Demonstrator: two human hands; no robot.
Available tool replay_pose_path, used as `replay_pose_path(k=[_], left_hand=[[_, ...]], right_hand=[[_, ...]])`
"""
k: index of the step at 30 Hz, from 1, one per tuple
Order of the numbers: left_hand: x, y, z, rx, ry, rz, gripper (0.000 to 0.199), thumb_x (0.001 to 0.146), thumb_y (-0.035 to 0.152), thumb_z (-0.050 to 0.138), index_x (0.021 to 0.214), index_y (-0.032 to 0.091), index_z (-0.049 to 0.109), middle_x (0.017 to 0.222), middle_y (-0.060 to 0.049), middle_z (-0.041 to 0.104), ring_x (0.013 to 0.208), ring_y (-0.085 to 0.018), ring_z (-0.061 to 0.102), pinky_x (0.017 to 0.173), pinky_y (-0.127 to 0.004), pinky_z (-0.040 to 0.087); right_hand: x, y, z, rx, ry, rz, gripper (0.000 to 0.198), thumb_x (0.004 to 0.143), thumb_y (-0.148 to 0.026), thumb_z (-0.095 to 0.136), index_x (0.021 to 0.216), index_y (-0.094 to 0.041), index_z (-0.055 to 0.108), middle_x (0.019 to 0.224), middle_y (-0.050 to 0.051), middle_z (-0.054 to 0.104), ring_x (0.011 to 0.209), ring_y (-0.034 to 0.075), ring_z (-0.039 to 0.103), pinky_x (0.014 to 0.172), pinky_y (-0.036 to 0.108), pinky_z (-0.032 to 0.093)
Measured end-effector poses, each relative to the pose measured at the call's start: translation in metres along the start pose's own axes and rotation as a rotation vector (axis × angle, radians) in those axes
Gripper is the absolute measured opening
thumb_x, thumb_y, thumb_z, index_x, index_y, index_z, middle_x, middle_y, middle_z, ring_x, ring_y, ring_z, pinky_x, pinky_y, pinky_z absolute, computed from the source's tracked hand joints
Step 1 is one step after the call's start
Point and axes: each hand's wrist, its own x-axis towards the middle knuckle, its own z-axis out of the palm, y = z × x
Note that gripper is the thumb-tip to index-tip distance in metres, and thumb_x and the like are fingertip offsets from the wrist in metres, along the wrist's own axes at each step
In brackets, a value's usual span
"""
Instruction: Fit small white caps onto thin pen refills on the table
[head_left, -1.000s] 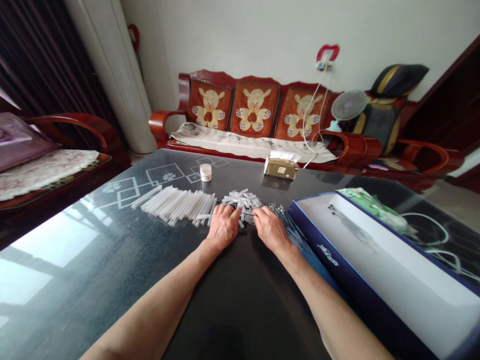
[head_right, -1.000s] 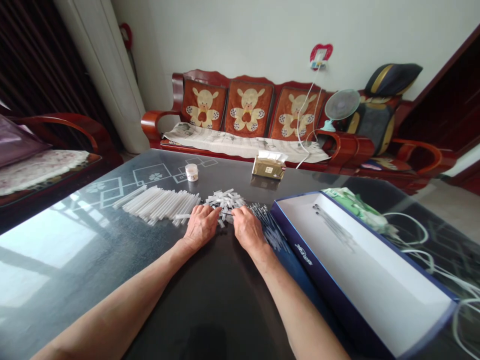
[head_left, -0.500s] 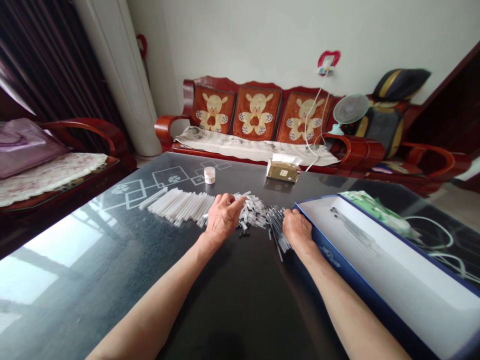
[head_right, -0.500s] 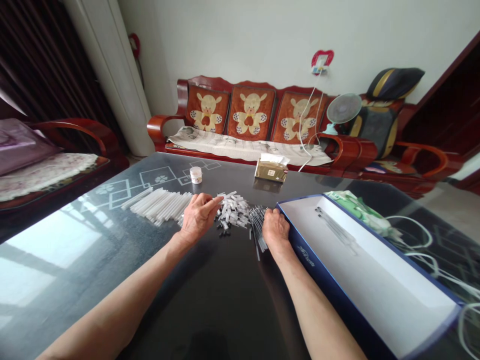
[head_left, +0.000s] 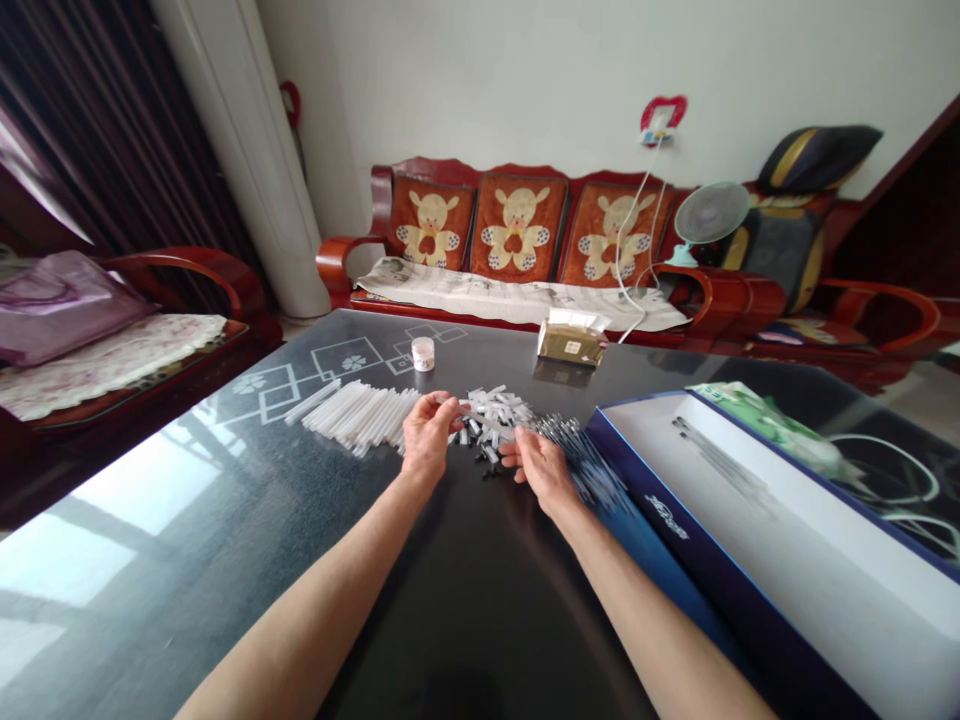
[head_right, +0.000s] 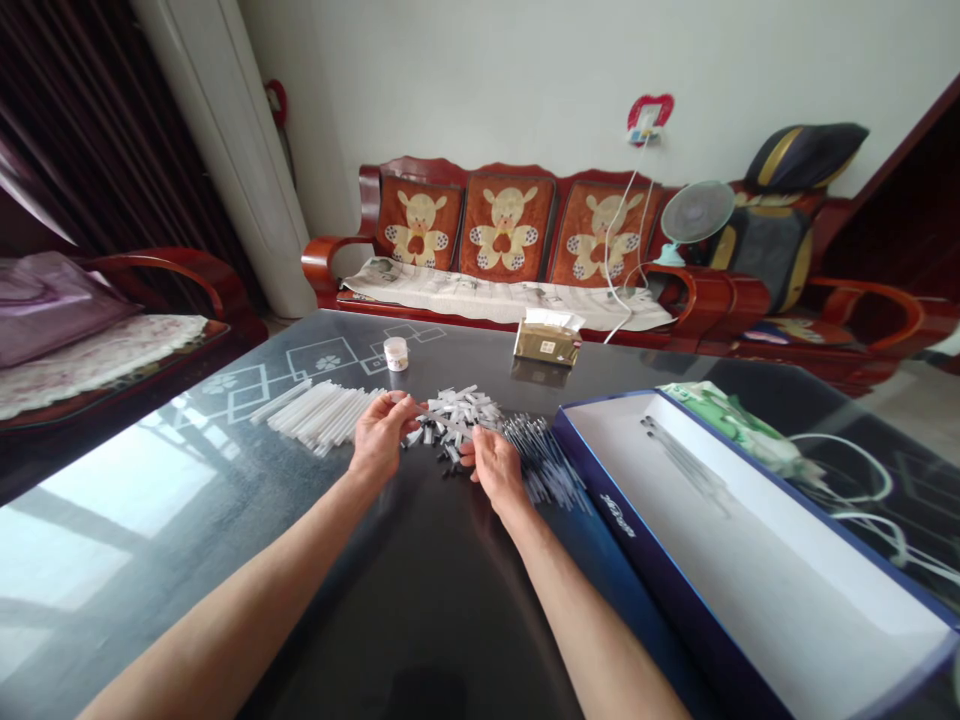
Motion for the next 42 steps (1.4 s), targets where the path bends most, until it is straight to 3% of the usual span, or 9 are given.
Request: replay_pose_path(k=[7, 12, 16, 18, 20, 26, 31, 38, 42], left_hand=[[-0.01, -0.01, -0.012, 0.109, -0.177, -0.141, 0.034, 0.061, 0.038, 0.076, 0.082, 0.016, 0.06, 0.066, 0.002, 0.064, 0.062, -0.012, 0.064, 0.053, -0.019, 0.045], [-0.011, -0.006, -0.021, 0.526, -0.583, -0.142, 0.027, 0.072, 0.04, 0.068, 0.083, 0.015, 0.068, 0.06, 0.002, 0.061, 0.051, -0.008, 0.055, 0.051, -0.019, 0.042], [-0.017, -0.004, -0.011, 0.589, -0.783, -0.174, 0.039, 0.083, 0.051, 0.052, 0.067, 0.016, 0.061, 0.061, 0.0, 0.06, 0.047, -0.007, 0.052, 0.045, -0.018, 0.04], [-0.02, -0.008, -0.003, 0.569, -0.76, -0.23, 0.041, 0.086, 0.051, 0.047, 0.068, 0.016, 0.059, 0.06, 0.0, 0.06, 0.044, -0.007, 0.051, 0.041, -0.017, 0.037], [-0.023, -0.013, 0.003, 0.613, -0.689, -0.178, 0.037, 0.088, 0.046, 0.046, 0.071, 0.016, 0.06, 0.06, 0.0, 0.061, 0.043, -0.008, 0.051, 0.042, -0.018, 0.037], [-0.036, -0.031, 0.012, 1.115, -0.382, 0.359, 0.021, 0.091, 0.029, 0.049, 0.092, 0.019, 0.068, 0.081, -0.006, 0.071, 0.073, -0.017, 0.066, 0.067, -0.024, 0.048], [-0.046, -0.044, 0.013, 1.172, -0.36, 0.502, 0.026, 0.095, 0.03, 0.045, 0.112, 0.02, 0.062, 0.097, -0.007, 0.071, 0.085, -0.018, 0.067, 0.072, -0.025, 0.05], [-0.046, -0.036, 0.008, 1.109, -0.403, 0.388, 0.026, 0.096, 0.03, 0.042, 0.086, 0.019, 0.064, 0.076, -0.005, 0.069, 0.068, -0.016, 0.065, 0.063, -0.023, 0.046], [-0.043, -0.034, 0.006, 0.829, -0.461, 0.132, 0.036, 0.094, 0.042, 0.044, 0.07, 0.019, 0.059, 0.059, -0.001, 0.061, 0.048, -0.011, 0.056, 0.052, -0.021, 0.042]], right_hand=[[0.005, -0.003, 0.002, 0.549, 0.069, 0.113, 0.034, 0.056, -0.035, 0.087, 0.077, -0.019, 0.065, 0.061, -0.003, 0.067, 0.052, 0.009, 0.06, 0.039, 0.016, 0.043], [0.007, 0.001, 0.003, 0.577, 0.07, 0.078, 0.037, 0.056, -0.037, 0.087, 0.082, -0.02, 0.066, 0.075, -0.002, 0.071, 0.058, 0.009, 0.062, 0.044, 0.017, 0.046], [0.002, 0.005, 0.011, 0.537, -0.025, 0.058, 0.037, 0.059, -0.041, 0.085, 0.085, -0.02, 0.067, 0.081, 0.0, 0.073, 0.065, 0.012, 0.065, 0.053, 0.021, 0.051], [0.001, 0.005, 0.013, 0.536, -0.07, 0.04, 0.039, 0.06, -0.042, 0.083, 0.087, -0.02, 0.067, 0.083, 0.001, 0.073, 0.072, 0.014, 0.067, 0.061, 0.025, 0.053], [0.001, 0.005, 0.013, 0.534, -0.09, 0.04, 0.041, 0.062, -0.045, 0.081, 0.092, -0.02, 0.067, 0.087, 0.002, 0.074, 0.077, 0.017, 0.068, 0.065, 0.028, 0.054], [0.0, 0.005, 0.015, 0.574, -0.049, 0.043, 0.036, 0.066, -0.045, 0.078, 0.088, -0.02, 0.065, 0.084, 0.001, 0.072, 0.072, 0.015, 0.066, 0.061, 0.026, 0.051], [0.0, 0.008, 0.016, 0.625, 0.018, 0.057, 0.032, 0.062, -0.038, 0.082, 0.079, -0.02, 0.063, 0.076, -0.001, 0.071, 0.065, 0.013, 0.063, 0.057, 0.024, 0.049], [-0.001, 0.009, 0.017, 0.54, 0.034, 0.01, 0.031, 0.063, -0.039, 0.082, 0.081, -0.02, 0.066, 0.077, 0.001, 0.073, 0.066, 0.016, 0.065, 0.06, 0.028, 0.05], [-0.002, 0.01, 0.018, 0.536, -0.007, -0.005, 0.032, 0.064, -0.041, 0.081, 0.084, -0.02, 0.068, 0.078, 0.002, 0.074, 0.072, 0.018, 0.068, 0.066, 0.031, 0.054]])
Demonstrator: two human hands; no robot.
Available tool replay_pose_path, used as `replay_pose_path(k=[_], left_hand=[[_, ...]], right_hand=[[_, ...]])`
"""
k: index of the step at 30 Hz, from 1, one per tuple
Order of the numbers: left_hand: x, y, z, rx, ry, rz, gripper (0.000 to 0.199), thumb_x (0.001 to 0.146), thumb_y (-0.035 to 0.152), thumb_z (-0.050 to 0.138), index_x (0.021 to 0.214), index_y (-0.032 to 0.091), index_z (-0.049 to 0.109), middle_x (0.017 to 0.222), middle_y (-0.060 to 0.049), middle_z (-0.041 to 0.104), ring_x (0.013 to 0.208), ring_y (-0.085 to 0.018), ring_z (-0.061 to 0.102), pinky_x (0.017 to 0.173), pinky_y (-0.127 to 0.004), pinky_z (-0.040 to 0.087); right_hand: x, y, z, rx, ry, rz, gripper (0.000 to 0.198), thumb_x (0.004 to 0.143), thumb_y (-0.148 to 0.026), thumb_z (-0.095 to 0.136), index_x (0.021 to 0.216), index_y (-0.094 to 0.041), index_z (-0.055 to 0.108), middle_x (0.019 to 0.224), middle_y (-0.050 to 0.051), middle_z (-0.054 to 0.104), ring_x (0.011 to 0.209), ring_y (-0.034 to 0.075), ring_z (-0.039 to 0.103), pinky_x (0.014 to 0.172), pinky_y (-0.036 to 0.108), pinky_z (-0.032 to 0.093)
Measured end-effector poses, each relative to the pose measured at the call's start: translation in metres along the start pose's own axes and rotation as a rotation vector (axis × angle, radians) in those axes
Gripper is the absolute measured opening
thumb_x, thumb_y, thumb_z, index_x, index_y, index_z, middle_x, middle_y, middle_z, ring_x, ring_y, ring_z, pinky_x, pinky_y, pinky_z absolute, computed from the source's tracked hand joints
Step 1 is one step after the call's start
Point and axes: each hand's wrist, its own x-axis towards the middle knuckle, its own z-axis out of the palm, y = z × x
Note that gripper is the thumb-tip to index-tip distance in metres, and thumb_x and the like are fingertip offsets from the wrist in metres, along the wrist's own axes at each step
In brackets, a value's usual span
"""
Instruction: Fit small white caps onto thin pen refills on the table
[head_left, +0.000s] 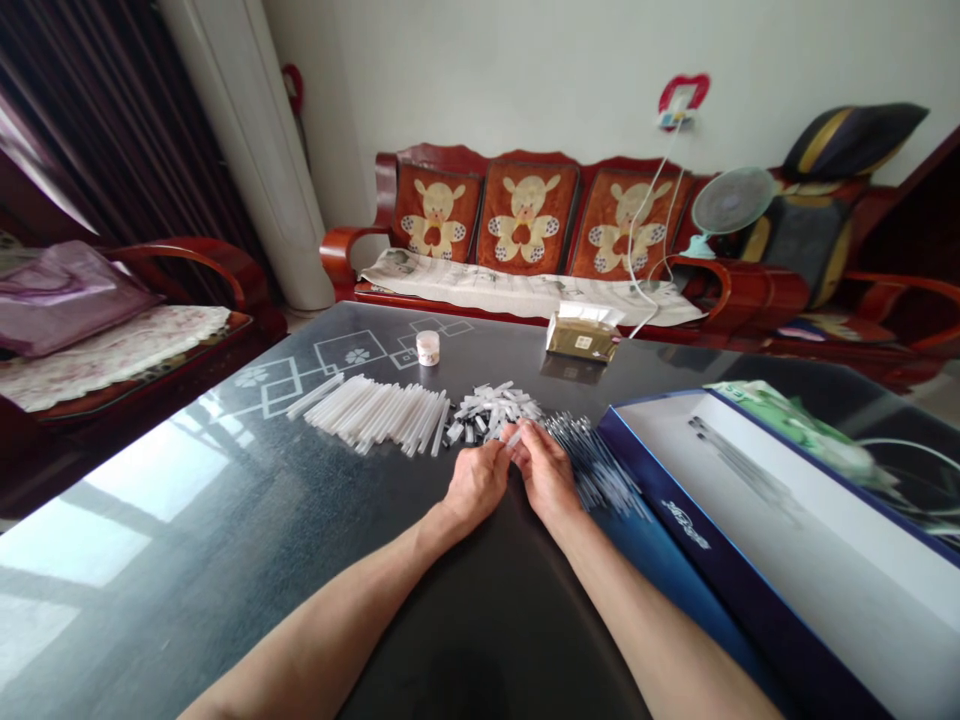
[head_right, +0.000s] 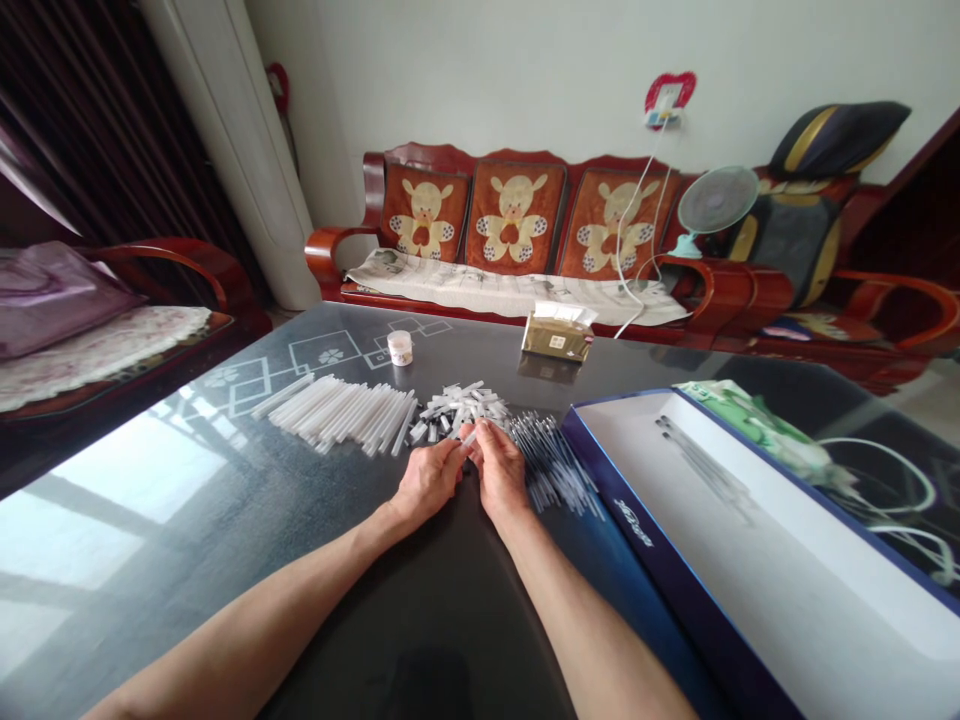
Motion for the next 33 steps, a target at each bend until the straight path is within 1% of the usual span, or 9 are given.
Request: replay_pose_path(k=[6, 9, 12, 15, 18, 22, 27, 29, 33], left_hand=[[0.005, 0.005, -0.006, -0.833, -0.309, -0.369, 0.038, 0.078, 0.054, 0.061, 0.08, 0.016, 0.057, 0.055, 0.004, 0.053, 0.036, -0.005, 0.04, 0.035, -0.018, 0.023], [0.007, 0.008, -0.009, -1.0, -0.421, -0.437, 0.039, 0.073, 0.052, 0.068, 0.082, 0.016, 0.057, 0.054, 0.006, 0.049, 0.036, -0.004, 0.037, 0.036, -0.017, 0.022], [0.006, 0.007, -0.008, -0.804, -0.31, -0.334, 0.037, 0.079, 0.053, 0.061, 0.076, 0.016, 0.056, 0.055, 0.004, 0.052, 0.037, -0.005, 0.041, 0.037, -0.018, 0.025], [0.004, 0.002, -0.004, -0.331, -0.081, -0.113, 0.031, 0.087, 0.045, 0.053, 0.077, 0.017, 0.06, 0.058, 0.001, 0.058, 0.044, -0.009, 0.051, 0.045, -0.02, 0.037], [0.001, -0.003, -0.001, 0.089, 0.108, 0.057, 0.022, 0.09, 0.034, 0.052, 0.088, 0.018, 0.066, 0.07, -0.002, 0.067, 0.062, -0.013, 0.062, 0.061, -0.022, 0.045], [0.0, -0.008, 0.0, 0.326, 0.182, 0.164, 0.02, 0.092, 0.03, 0.05, 0.092, 0.018, 0.067, 0.085, -0.005, 0.071, 0.077, -0.016, 0.066, 0.07, -0.023, 0.046], [0.0, -0.006, -0.001, 0.265, 0.15, 0.14, 0.023, 0.094, 0.033, 0.048, 0.089, 0.019, 0.066, 0.076, -0.003, 0.069, 0.069, -0.013, 0.064, 0.066, -0.021, 0.046], [0.0, -0.002, 0.0, 0.109, 0.095, 0.063, 0.026, 0.093, 0.037, 0.048, 0.086, 0.019, 0.066, 0.067, -0.001, 0.065, 0.057, -0.01, 0.06, 0.059, -0.02, 0.044], [0.0, 0.002, 0.004, -0.335, -0.135, -0.185, 0.039, 0.09, 0.049, 0.044, 0.078, 0.017, 0.061, 0.054, 0.002, 0.058, 0.036, -0.007, 0.048, 0.039, -0.019, 0.034]], right_hand=[[-0.002, -0.008, 0.001, 0.003, -0.05, 0.049, 0.041, 0.061, -0.046, 0.083, 0.089, -0.021, 0.069, 0.084, 0.003, 0.075, 0.077, 0.019, 0.07, 0.067, 0.031, 0.057], [-0.002, -0.014, 0.002, 0.005, -0.103, 0.071, 0.04, 0.061, -0.047, 0.083, 0.09, -0.023, 0.068, 0.086, 0.001, 0.074, 0.083, 0.02, 0.071, 0.068, 0.031, 0.058], [-0.001, -0.015, 0.001, 0.039, -0.13, 0.117, 0.04, 0.064, -0.049, 0.08, 0.092, -0.023, 0.068, 0.09, 0.002, 0.075, 0.09, 0.02, 0.071, 0.075, 0.032, 0.058], [0.001, -0.012, 0.0, 0.068, -0.129, 0.145, 0.042, 0.069, -0.054, 0.074, 0.094, -0.022, 0.066, 0.096, 0.004, 0.075, 0.09, 0.019, 0.07, 0.076, 0.031, 0.057], [0.001, -0.007, -0.001, 0.076, -0.089, 0.1, 0.039, 0.07, -0.05, 0.076, 0.093, -0.021, 0.065, 0.09, 0.002, 0.074, 0.084, 0.017, 0.07, 0.069, 0.027, 0.055], [0.0, -0.003, -0.001, 0.084, -0.042, 0.069, 0.036, 0.063, -0.04, 0.084, 0.085, -0.02, 0.064, 0.079, -0.001, 0.073, 0.072, 0.014, 0.068, 0.064, 0.024, 0.053], [-0.003, -0.002, 0.001, 0.07, -0.002, 0.037, 0.034, 0.06, -0.039, 0.085, 0.081, -0.019, 0.066, 0.075, 0.002, 0.074, 0.068, 0.015, 0.068, 0.063, 0.026, 0.053], [-0.002, -0.003, 0.001, 0.058, 0.002, 0.021, 0.033, 0.062, -0.04, 0.084, 0.081, -0.018, 0.067, 0.075, 0.002, 0.074, 0.068, 0.015, 0.068, 0.062, 0.026, 0.053], [0.008, -0.012, -0.005, 0.106, 0.042, 0.015, 0.035, 0.062, -0.041, 0.083, 0.085, -0.019, 0.067, 0.075, 0.001, 0.073, 0.073, 0.017, 0.07, 0.067, 0.029, 0.056]])
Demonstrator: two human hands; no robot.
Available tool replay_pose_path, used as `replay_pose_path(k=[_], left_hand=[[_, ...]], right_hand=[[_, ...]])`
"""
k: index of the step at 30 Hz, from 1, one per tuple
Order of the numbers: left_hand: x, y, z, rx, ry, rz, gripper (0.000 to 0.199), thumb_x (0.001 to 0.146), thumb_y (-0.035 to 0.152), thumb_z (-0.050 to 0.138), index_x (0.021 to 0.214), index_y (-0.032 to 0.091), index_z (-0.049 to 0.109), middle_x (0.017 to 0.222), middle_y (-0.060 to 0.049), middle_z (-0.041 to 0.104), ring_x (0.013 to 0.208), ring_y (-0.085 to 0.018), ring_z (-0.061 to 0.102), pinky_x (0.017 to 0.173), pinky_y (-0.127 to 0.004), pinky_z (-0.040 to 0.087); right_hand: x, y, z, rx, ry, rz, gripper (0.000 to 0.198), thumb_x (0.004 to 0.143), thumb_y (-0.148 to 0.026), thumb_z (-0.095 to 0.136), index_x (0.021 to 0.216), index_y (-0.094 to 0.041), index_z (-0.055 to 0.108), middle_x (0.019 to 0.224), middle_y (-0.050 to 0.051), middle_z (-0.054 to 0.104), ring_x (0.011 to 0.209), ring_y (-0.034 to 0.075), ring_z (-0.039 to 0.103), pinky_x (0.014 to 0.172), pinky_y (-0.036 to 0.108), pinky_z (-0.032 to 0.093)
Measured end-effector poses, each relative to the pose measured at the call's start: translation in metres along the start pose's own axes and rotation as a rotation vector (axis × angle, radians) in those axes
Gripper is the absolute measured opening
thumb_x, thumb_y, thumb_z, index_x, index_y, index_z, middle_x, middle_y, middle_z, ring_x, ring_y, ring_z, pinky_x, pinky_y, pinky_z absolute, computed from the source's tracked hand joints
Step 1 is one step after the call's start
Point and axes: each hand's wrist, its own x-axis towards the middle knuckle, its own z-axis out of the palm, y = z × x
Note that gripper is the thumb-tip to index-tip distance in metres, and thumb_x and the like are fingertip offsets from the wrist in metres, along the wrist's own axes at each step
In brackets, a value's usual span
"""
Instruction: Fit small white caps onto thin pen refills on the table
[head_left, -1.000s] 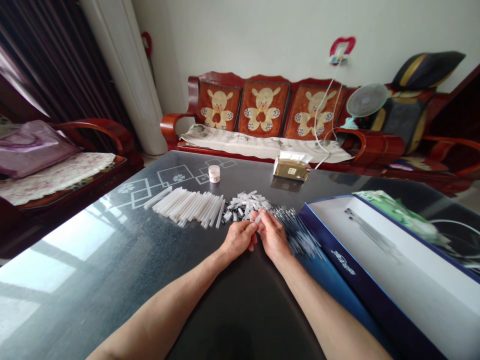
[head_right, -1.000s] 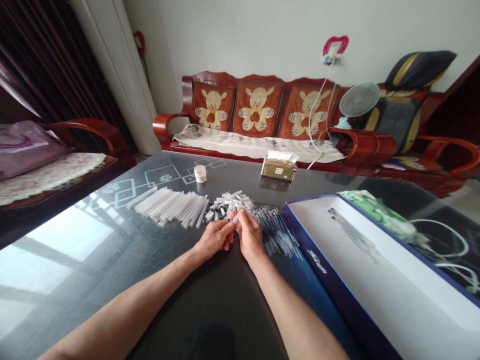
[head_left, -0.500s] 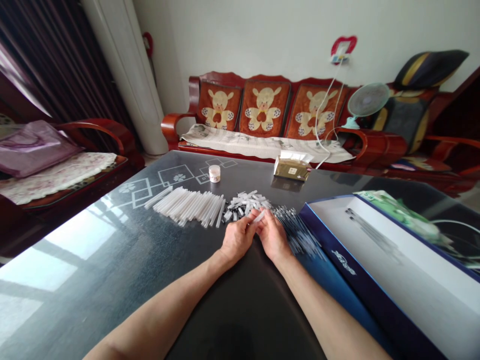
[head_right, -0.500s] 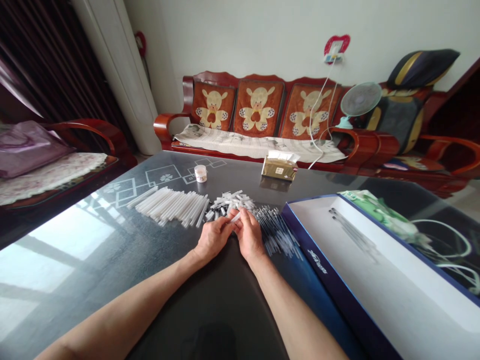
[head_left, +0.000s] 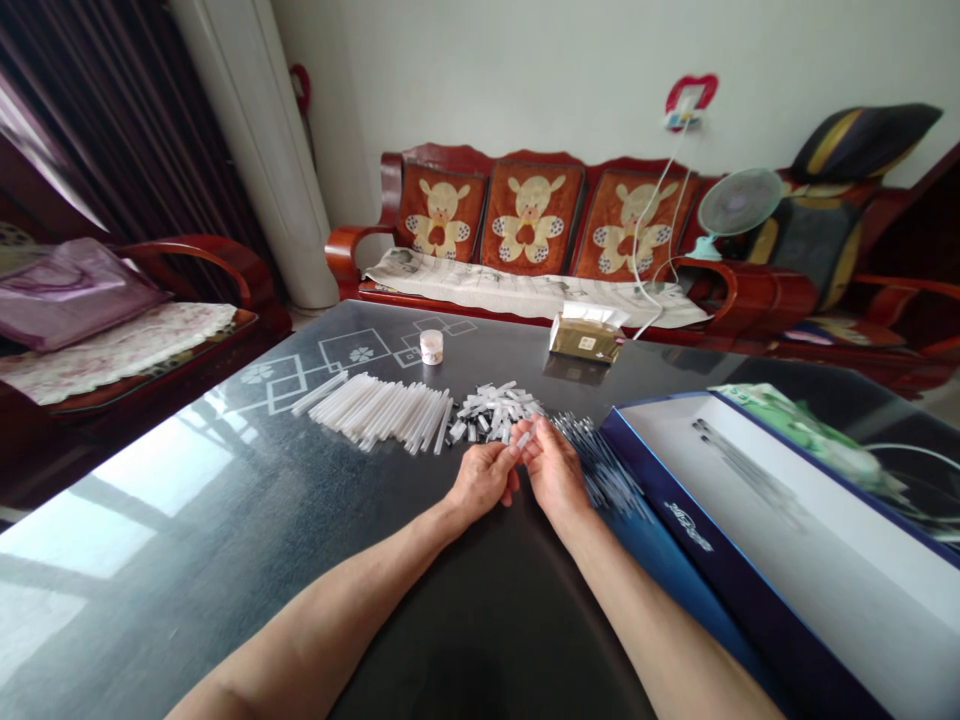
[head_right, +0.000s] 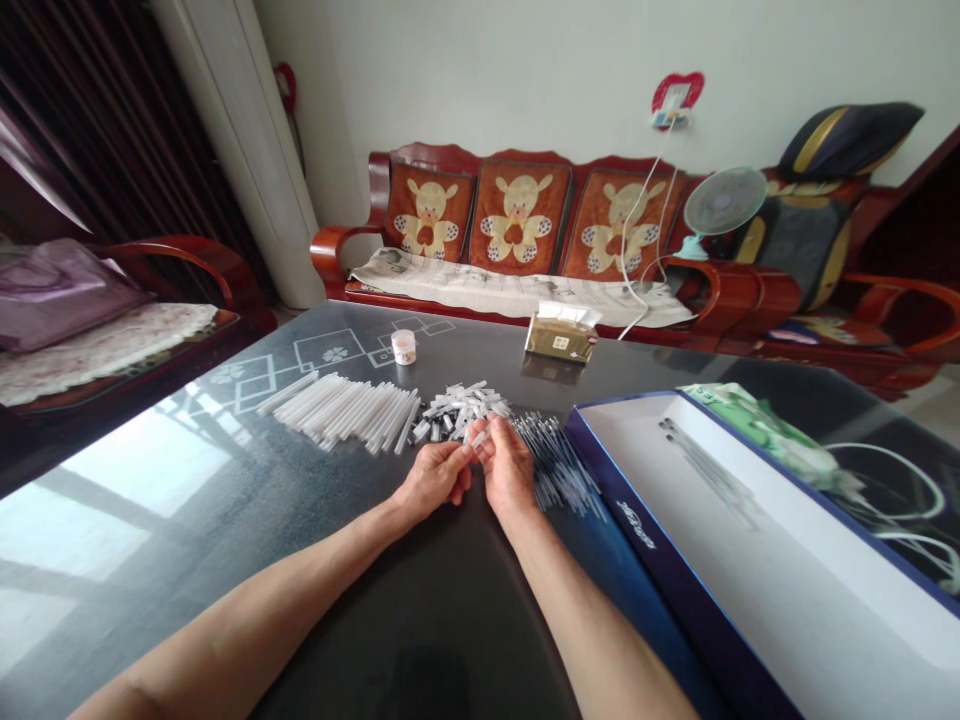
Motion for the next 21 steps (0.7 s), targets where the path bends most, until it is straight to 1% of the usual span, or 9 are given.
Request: replay_pose_path(k=[2, 3, 6, 8, 10, 12, 15, 18, 21], left_hand=[[0.001, -0.001, 0.002, -0.148, -0.071, -0.094, 0.041, 0.086, 0.054, 0.047, 0.078, 0.016, 0.06, 0.052, 0.003, 0.056, 0.033, -0.007, 0.045, 0.034, -0.018, 0.029], [0.002, -0.001, 0.003, -0.189, -0.08, -0.105, 0.042, 0.084, 0.056, 0.049, 0.079, 0.016, 0.059, 0.051, 0.003, 0.056, 0.032, -0.007, 0.044, 0.033, -0.018, 0.027], [0.005, -0.003, 0.001, -0.215, -0.025, -0.019, 0.043, 0.081, 0.057, 0.052, 0.078, 0.015, 0.059, 0.052, 0.004, 0.056, 0.033, -0.006, 0.044, 0.034, -0.017, 0.027], [0.007, -0.005, -0.003, -0.191, 0.067, 0.049, 0.042, 0.082, 0.056, 0.052, 0.076, 0.016, 0.059, 0.053, 0.004, 0.056, 0.036, -0.006, 0.046, 0.037, -0.017, 0.03], [0.01, -0.006, -0.009, -0.152, 0.165, 0.103, 0.04, 0.084, 0.054, 0.053, 0.073, 0.016, 0.059, 0.053, 0.004, 0.055, 0.038, -0.006, 0.047, 0.04, -0.017, 0.033], [0.012, -0.007, -0.014, -0.111, 0.246, 0.137, 0.039, 0.085, 0.053, 0.053, 0.072, 0.017, 0.059, 0.053, 0.005, 0.055, 0.039, -0.006, 0.048, 0.042, -0.018, 0.036], [0.015, -0.01, -0.018, -0.07, 0.294, 0.162, 0.037, 0.085, 0.052, 0.053, 0.076, 0.017, 0.061, 0.055, 0.005, 0.056, 0.039, -0.007, 0.049, 0.043, -0.019, 0.038], [0.016, -0.013, -0.018, -0.044, 0.293, 0.179, 0.036, 0.086, 0.051, 0.052, 0.077, 0.017, 0.062, 0.055, 0.004, 0.057, 0.04, -0.007, 0.05, 0.043, -0.019, 0.038], [0.016, -0.013, -0.018, -0.035, 0.293, 0.183, 0.036, 0.086, 0.051, 0.052, 0.077, 0.017, 0.062, 0.055, 0.004, 0.057, 0.039, -0.007, 0.05, 0.043, -0.019, 0.038]], right_hand=[[0.006, -0.007, -0.004, 0.016, 0.017, -0.015, 0.035, 0.064, -0.041, 0.082, 0.086, -0.02, 0.066, 0.076, 0.001, 0.073, 0.076, 0.017, 0.07, 0.071, 0.03, 0.057], [0.009, -0.01, -0.006, 0.006, 0.021, -0.033, 0.035, 0.065, -0.042, 0.081, 0.087, -0.02, 0.066, 0.076, 0.0, 0.073, 0.076, 0.016, 0.07, 0.071, 0.031, 0.058], [0.014, -0.014, -0.012, -0.112, 0.04, -0.136, 0.038, 0.07, -0.047, 0.076, 0.095, -0.02, 0.065, 0.085, 0.002, 0.073, 0.079, 0.017, 0.07, 0.068, 0.03, 0.058], [0.016, -0.012, -0.015, -0.288, 0.049, -0.232, 0.041, 0.073, -0.049, 0.072, 0.102, -0.021, 0.066, 0.095, 0.004, 0.073, 0.081, 0.018, 0.07, 0.065, 0.029, 0.057], [0.018, -0.009, -0.02, -0.538, 0.037, -0.343, 0.041, 0.076, -0.047, 0.069, 0.105, -0.019, 0.067, 0.099, 0.007, 0.073, 0.08, 0.019, 0.069, 0.064, 0.03, 0.057], [0.02, -0.006, -0.025, -0.8, 0.003, -0.462, 0.038, 0.076, -0.041, 0.067, 0.106, -0.018, 0.067, 0.095, 0.008, 0.073, 0.077, 0.02, 0.069, 0.067, 0.032, 0.057], [0.023, -0.003, -0.032, -1.108, -0.087, -0.645, 0.029, 0.077, -0.03, 0.063, 0.103, -0.018, 0.067, 0.09, 0.008, 0.073, 0.076, 0.021, 0.068, 0.073, 0.035, 0.057], [0.024, 0.0, -0.035, -1.263, -0.165, -0.817, 0.02, 0.08, -0.021, 0.057, 0.098, -0.018, 0.066, 0.093, 0.01, 0.071, 0.078, 0.021, 0.068, 0.076, 0.036, 0.057], [0.023, 0.002, -0.034, -1.297, -0.182, -0.915, 0.024, 0.082, -0.017, 0.053, 0.104, -0.017, 0.063, 0.1, 0.012, 0.068, 0.078, 0.02, 0.067, 0.073, 0.035, 0.057]])
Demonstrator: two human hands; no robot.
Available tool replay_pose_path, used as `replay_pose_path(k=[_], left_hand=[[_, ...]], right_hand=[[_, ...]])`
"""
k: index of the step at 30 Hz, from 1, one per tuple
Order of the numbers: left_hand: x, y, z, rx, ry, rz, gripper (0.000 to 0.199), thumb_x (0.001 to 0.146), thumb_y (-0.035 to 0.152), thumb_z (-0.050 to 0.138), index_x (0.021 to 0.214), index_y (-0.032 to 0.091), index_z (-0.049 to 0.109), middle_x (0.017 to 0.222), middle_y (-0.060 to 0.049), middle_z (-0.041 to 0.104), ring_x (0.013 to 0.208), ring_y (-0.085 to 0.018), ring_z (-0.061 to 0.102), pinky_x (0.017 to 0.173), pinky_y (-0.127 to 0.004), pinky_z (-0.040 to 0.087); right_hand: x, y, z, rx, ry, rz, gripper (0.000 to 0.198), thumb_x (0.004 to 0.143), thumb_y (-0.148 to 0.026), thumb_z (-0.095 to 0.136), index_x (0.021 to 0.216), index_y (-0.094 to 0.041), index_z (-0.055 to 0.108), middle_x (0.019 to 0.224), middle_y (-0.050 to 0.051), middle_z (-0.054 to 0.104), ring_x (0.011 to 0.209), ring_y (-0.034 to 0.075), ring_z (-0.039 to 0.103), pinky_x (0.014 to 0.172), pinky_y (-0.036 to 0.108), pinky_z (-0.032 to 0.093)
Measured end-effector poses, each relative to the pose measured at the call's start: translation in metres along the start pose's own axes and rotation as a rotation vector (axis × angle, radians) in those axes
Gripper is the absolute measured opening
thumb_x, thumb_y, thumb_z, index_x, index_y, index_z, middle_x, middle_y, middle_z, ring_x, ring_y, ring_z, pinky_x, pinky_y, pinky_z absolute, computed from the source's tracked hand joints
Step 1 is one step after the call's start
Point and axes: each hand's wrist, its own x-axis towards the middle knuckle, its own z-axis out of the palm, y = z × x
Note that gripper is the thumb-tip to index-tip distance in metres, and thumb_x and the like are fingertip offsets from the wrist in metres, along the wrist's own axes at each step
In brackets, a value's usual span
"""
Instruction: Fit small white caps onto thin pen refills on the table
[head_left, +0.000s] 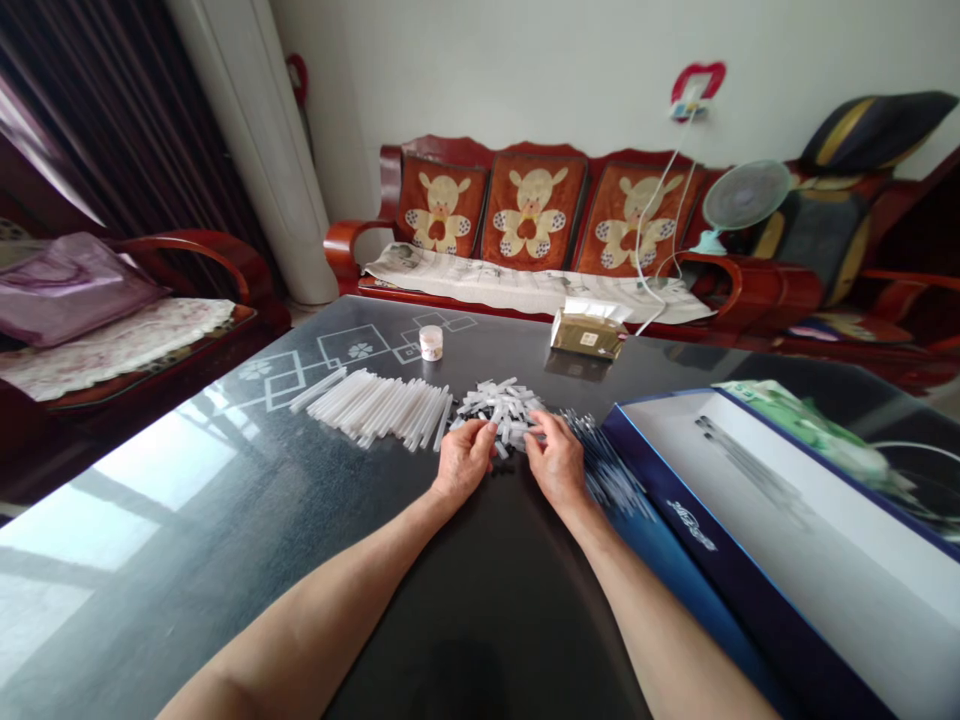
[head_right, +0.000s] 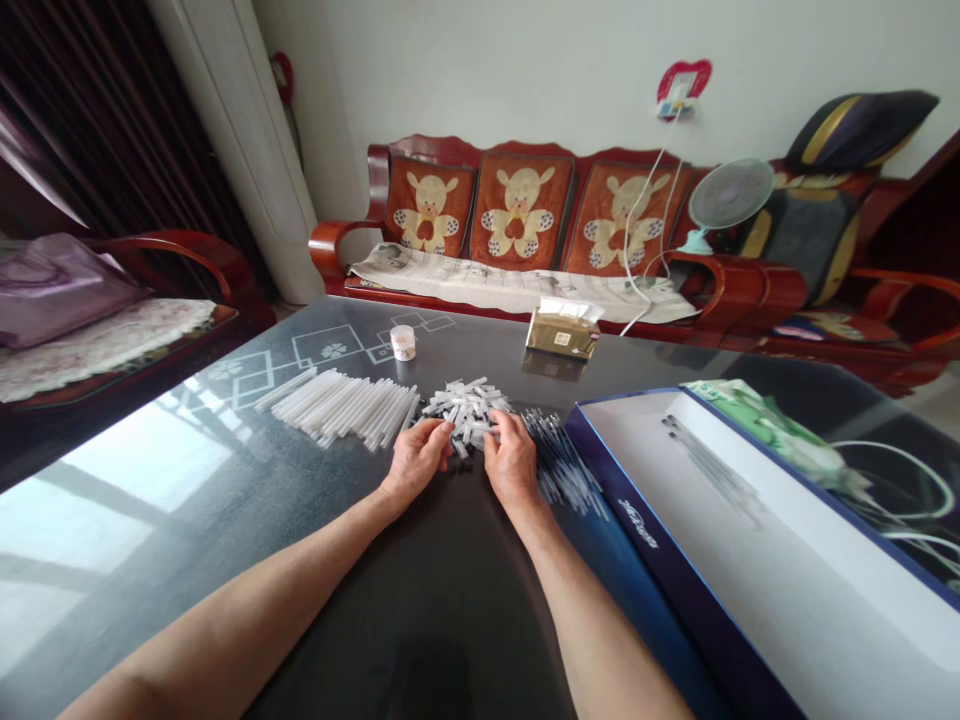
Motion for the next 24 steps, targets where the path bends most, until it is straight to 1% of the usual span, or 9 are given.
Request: replay_pose_path(k=[3, 6, 8, 10, 12, 14, 18, 21, 24], left_hand=[[-0.001, 0.002, 0.0, 0.001, -0.008, -0.001, 0.037, 0.086, 0.052, 0.052, 0.078, 0.017, 0.061, 0.055, 0.004, 0.057, 0.039, -0.007, 0.05, 0.043, -0.019, 0.038], [-0.002, 0.003, -0.001, -0.002, -0.021, 0.018, 0.036, 0.087, 0.051, 0.051, 0.081, 0.017, 0.062, 0.057, 0.003, 0.057, 0.041, -0.008, 0.05, 0.042, -0.019, 0.038], [-0.001, 0.002, -0.002, 0.006, -0.022, 0.044, 0.035, 0.088, 0.05, 0.051, 0.087, 0.017, 0.064, 0.058, 0.003, 0.057, 0.042, -0.008, 0.05, 0.043, -0.02, 0.039], [-0.001, 0.0, -0.002, 0.028, -0.007, 0.072, 0.034, 0.089, 0.048, 0.051, 0.097, 0.017, 0.064, 0.058, 0.003, 0.057, 0.043, -0.009, 0.05, 0.046, -0.02, 0.041], [-0.001, -0.001, -0.003, 0.075, 0.014, 0.09, 0.033, 0.09, 0.045, 0.05, 0.102, 0.017, 0.063, 0.06, 0.003, 0.059, 0.045, -0.009, 0.051, 0.049, -0.021, 0.042], [-0.001, 0.002, -0.003, 0.145, 0.036, 0.099, 0.03, 0.09, 0.043, 0.051, 0.101, 0.018, 0.063, 0.061, 0.002, 0.06, 0.05, -0.011, 0.053, 0.053, -0.022, 0.044], [0.006, 0.014, -0.009, 0.359, 0.138, 0.138, 0.021, 0.087, 0.036, 0.055, 0.093, 0.02, 0.066, 0.076, -0.001, 0.065, 0.067, -0.014, 0.059, 0.069, -0.025, 0.048], [0.024, 0.021, -0.027, 0.592, 0.227, 0.157, 0.018, 0.088, 0.032, 0.055, 0.09, 0.02, 0.069, 0.085, -0.004, 0.066, 0.081, -0.017, 0.061, 0.08, -0.027, 0.047], [0.048, 0.023, -0.064, 0.859, 0.283, 0.091, 0.025, 0.09, 0.033, 0.05, 0.092, 0.021, 0.071, 0.093, -0.007, 0.065, 0.087, -0.019, 0.061, 0.079, -0.028, 0.046]], right_hand=[[-0.001, -0.007, -0.001, -0.03, 0.027, -0.071, 0.024, 0.085, -0.016, 0.051, 0.107, -0.017, 0.062, 0.104, 0.013, 0.066, 0.082, 0.021, 0.067, 0.074, 0.035, 0.057], [-0.003, -0.021, -0.001, -0.025, 0.046, -0.148, 0.02, 0.089, -0.017, 0.05, 0.104, -0.018, 0.063, 0.099, 0.011, 0.066, 0.087, 0.021, 0.066, 0.078, 0.034, 0.055], [-0.006, -0.028, 0.0, -0.006, 0.019, -0.184, 0.018, 0.091, -0.018, 0.049, 0.102, -0.018, 0.063, 0.095, 0.009, 0.066, 0.088, 0.02, 0.065, 0.079, 0.032, 0.054], [-0.01, -0.031, 0.003, 0.001, -0.042, -0.211, 0.017, 0.093, -0.019, 0.047, 0.1, -0.018, 0.063, 0.092, 0.009, 0.066, 0.085, 0.02, 0.065, 0.077, 0.032, 0.053], [-0.012, -0.031, 0.006, 0.001, -0.114, -0.219, 0.018, 0.094, -0.02, 0.046, 0.097, -0.018, 0.063, 0.088, 0.008, 0.066, 0.081, 0.02, 0.065, 0.075, 0.032, 0.052], [-0.013, -0.03, 0.008, 0.011, -0.166, -0.214, 0.019, 0.095, -0.022, 0.045, 0.095, -0.019, 0.063, 0.086, 0.008, 0.065, 0.079, 0.021, 0.065, 0.074, 0.032, 0.052], [-0.012, -0.03, 0.007, 0.049, -0.178, -0.193, 0.019, 0.095, -0.024, 0.044, 0.095, -0.02, 0.063, 0.088, 0.008, 0.066, 0.082, 0.022, 0.065, 0.077, 0.033, 0.051], [-0.012, -0.03, 0.006, 0.055, -0.169, -0.186, 0.02, 0.094, -0.023, 0.045, 0.096, -0.021, 0.064, 0.09, 0.008, 0.066, 0.083, 0.021, 0.066, 0.079, 0.033, 0.051], [-0.013, -0.028, 0.008, 0.043, -0.168, -0.203, 0.02, 0.094, -0.021, 0.045, 0.098, -0.021, 0.064, 0.093, 0.008, 0.067, 0.085, 0.021, 0.065, 0.08, 0.033, 0.051]])
